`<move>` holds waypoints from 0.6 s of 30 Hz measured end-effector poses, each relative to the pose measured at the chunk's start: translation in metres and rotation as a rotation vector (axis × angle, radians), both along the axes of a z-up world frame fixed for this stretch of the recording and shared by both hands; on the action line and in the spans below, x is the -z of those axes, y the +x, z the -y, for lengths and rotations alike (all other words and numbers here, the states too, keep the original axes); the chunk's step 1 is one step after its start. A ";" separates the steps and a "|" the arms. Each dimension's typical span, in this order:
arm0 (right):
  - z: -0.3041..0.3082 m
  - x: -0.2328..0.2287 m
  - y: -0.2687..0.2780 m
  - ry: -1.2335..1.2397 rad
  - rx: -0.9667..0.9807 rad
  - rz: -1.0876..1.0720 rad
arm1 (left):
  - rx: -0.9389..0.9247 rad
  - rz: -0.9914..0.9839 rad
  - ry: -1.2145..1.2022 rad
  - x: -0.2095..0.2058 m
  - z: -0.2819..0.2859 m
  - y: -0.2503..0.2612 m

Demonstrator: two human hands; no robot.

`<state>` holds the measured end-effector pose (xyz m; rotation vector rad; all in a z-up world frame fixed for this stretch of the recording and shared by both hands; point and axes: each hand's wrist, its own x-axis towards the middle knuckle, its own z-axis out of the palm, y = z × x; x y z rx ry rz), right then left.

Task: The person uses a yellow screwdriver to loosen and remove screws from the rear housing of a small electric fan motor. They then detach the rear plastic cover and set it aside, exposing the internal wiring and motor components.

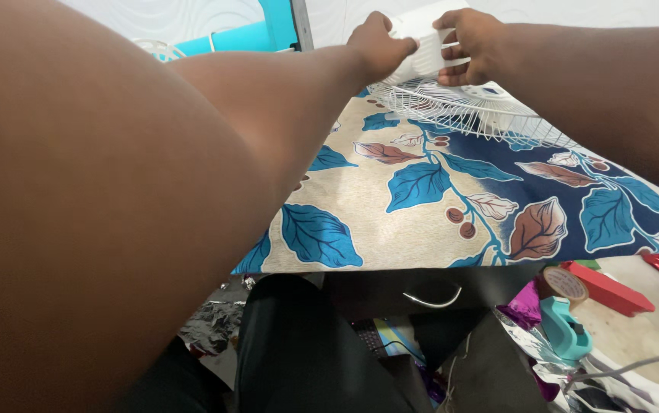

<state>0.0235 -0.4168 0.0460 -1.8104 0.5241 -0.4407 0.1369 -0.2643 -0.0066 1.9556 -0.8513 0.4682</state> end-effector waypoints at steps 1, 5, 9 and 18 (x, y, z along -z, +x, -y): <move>0.000 -0.002 0.000 0.006 -0.014 0.015 | 0.023 -0.041 -0.023 -0.003 -0.001 -0.001; 0.008 -0.012 0.011 -0.004 -0.055 0.090 | 0.139 -0.158 -0.142 -0.017 -0.007 -0.009; 0.020 -0.021 0.029 -0.067 -0.053 0.238 | 0.176 -0.055 -0.274 -0.028 -0.018 -0.015; -0.002 -0.041 0.047 -0.223 -0.092 0.454 | 0.057 0.063 -0.365 -0.050 -0.053 -0.025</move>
